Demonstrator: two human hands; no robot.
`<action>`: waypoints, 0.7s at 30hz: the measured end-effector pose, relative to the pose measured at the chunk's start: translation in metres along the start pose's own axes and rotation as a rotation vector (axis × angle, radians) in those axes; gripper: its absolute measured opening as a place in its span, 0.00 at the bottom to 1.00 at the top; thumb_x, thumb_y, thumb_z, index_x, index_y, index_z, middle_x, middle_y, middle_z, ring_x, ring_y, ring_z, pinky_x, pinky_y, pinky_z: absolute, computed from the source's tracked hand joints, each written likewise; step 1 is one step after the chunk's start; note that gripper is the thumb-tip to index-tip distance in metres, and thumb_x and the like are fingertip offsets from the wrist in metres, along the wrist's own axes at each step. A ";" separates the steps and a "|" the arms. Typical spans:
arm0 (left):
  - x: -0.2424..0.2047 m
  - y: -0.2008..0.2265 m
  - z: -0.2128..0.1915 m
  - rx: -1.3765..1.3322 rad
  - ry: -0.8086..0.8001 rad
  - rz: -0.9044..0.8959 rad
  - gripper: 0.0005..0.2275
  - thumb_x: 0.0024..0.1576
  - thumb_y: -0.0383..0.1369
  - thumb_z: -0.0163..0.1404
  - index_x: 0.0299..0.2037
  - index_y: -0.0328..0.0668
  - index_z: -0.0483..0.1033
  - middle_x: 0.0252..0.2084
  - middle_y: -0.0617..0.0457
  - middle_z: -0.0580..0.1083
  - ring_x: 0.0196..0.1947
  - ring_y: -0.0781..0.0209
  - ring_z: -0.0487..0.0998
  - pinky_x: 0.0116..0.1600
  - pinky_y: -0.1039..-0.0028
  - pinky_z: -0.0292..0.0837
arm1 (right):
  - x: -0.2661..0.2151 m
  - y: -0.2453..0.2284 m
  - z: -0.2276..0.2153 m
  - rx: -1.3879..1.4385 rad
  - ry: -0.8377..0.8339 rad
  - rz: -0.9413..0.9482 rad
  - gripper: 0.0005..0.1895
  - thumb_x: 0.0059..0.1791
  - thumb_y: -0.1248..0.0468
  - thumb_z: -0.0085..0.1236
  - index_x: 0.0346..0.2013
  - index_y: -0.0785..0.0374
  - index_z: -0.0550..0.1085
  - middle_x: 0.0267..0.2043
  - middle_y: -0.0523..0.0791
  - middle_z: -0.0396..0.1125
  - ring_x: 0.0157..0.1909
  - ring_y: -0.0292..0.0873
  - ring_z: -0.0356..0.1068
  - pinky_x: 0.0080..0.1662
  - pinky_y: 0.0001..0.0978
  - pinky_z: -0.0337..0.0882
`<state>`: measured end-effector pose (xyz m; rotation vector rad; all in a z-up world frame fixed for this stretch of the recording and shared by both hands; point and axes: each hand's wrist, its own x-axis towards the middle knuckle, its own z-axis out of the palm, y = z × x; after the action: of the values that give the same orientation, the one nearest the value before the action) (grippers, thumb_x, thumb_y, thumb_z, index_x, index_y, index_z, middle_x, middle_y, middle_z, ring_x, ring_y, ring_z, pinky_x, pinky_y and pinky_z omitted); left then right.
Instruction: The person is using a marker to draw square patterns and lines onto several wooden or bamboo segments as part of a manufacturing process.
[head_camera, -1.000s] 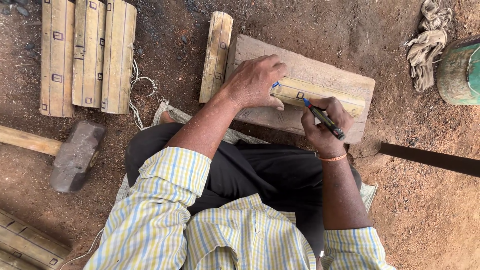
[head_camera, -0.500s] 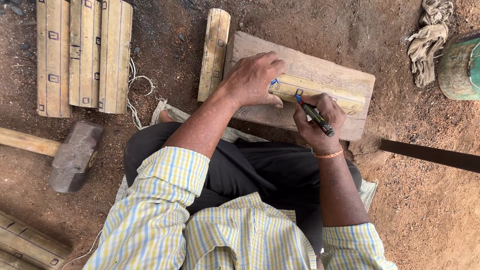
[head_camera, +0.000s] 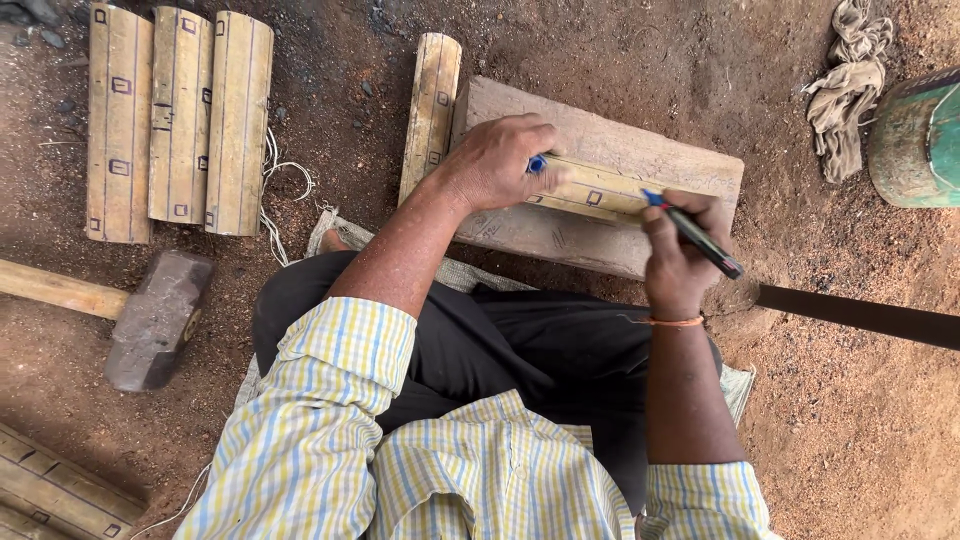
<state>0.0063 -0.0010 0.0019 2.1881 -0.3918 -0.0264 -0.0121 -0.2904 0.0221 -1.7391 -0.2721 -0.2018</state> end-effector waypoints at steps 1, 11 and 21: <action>0.001 -0.004 0.001 0.003 0.001 -0.001 0.24 0.56 0.57 0.59 0.46 0.44 0.79 0.42 0.51 0.76 0.45 0.58 0.80 0.51 0.63 0.79 | 0.000 -0.012 0.000 0.003 -0.001 -0.001 0.09 0.53 0.68 0.67 0.43 0.64 0.74 0.42 0.44 0.73 0.40 0.36 0.76 0.45 0.29 0.79; -0.005 -0.009 -0.019 -0.069 0.052 -0.152 0.16 0.61 0.48 0.53 0.49 0.47 0.79 0.50 0.47 0.76 0.50 0.54 0.79 0.54 0.58 0.75 | -0.010 -0.015 0.007 -0.300 -0.087 -0.245 0.10 0.59 0.65 0.65 0.50 0.67 0.74 0.49 0.49 0.73 0.51 0.40 0.76 0.56 0.31 0.78; 0.009 -0.020 0.019 -0.152 0.104 -0.157 0.19 0.62 0.51 0.50 0.39 0.41 0.78 0.33 0.48 0.78 0.36 0.52 0.81 0.43 0.57 0.76 | -0.020 -0.045 0.074 -0.593 -0.144 -0.331 0.11 0.50 0.67 0.69 0.42 0.63 0.74 0.39 0.48 0.75 0.40 0.44 0.77 0.45 0.34 0.75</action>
<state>0.0173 -0.0069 -0.0242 2.0553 -0.1540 -0.0275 -0.0453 -0.2117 0.0456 -2.2927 -0.6577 -0.4307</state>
